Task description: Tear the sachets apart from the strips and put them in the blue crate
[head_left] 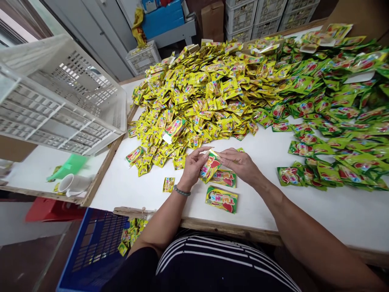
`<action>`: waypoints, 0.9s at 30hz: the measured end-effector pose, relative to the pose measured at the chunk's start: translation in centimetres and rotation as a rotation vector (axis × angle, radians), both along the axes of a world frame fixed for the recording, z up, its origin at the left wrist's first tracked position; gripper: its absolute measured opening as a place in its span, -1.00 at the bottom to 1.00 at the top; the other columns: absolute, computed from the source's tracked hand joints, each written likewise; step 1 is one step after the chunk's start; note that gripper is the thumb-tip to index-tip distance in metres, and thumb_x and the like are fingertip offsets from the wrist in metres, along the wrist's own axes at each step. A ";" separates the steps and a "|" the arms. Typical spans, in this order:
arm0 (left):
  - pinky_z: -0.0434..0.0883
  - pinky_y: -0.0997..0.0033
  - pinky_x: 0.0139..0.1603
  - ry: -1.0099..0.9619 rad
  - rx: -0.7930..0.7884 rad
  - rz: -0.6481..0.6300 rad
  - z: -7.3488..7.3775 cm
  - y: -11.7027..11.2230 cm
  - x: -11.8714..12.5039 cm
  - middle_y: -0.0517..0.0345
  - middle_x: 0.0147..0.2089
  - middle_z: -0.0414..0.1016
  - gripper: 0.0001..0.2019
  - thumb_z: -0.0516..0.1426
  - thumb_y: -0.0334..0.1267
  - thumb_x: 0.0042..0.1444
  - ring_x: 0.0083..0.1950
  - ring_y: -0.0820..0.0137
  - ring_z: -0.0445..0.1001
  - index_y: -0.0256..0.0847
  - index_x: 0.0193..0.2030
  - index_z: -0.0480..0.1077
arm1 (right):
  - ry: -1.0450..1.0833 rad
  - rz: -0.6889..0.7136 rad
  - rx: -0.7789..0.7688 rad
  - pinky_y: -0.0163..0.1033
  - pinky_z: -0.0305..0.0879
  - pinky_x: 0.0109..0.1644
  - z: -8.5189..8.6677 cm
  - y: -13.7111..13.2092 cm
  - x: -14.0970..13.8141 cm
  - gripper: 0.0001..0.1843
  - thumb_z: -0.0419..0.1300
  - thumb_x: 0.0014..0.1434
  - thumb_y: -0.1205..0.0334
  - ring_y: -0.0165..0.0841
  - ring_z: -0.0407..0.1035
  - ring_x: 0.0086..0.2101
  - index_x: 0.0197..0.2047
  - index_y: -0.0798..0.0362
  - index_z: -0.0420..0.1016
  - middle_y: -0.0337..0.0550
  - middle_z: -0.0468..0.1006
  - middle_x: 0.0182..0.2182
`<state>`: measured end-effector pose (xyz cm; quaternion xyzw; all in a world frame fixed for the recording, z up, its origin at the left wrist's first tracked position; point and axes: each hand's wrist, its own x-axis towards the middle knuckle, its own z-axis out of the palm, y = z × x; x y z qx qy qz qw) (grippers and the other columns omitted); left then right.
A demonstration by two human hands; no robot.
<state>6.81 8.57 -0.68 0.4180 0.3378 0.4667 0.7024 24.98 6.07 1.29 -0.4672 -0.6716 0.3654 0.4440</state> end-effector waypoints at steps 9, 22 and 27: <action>0.30 0.55 -0.49 0.005 -0.007 -0.022 0.7 0.0 0.3 0.34 -0.52 0.44 -0.47 0.37 -0.01 -0.10 -0.55 0.52 0.38 -0.17 -0.05 0.32 | -0.142 -0.111 0.103 -0.01 0.36 0.11 -1.0 -0.5 -1.7 -0.55 0.13 0.25 0.08 -0.19 0.40 0.00 0.18 -0.06 0.46 -0.08 0.58 -0.02; 0.30 0.52 -0.45 0.219 0.124 -0.099 0.1 -0.7 0.9 0.34 -0.51 0.41 -0.49 0.26 0.07 0.03 -0.53 0.52 0.35 -0.14 0.02 0.28 | -0.023 -0.124 -0.109 0.02 0.29 0.22 -0.7 -0.8 -1.0 -0.44 0.01 0.28 -0.20 -0.15 0.40 0.09 0.11 -0.01 0.50 -0.06 0.54 0.06; 0.37 0.31 -0.03 1.024 0.516 -0.078 1.4 0.4 -2.2 0.00 -0.11 0.51 -0.75 0.22 -0.16 0.14 -0.07 0.27 0.47 -0.18 -0.06 0.42 | -0.413 -0.637 -0.135 0.14 0.34 0.04 -0.8 0.4 4.0 -0.55 0.13 0.17 -0.11 -0.08 0.48 -0.20 -0.07 0.03 0.57 0.00 0.62 -0.25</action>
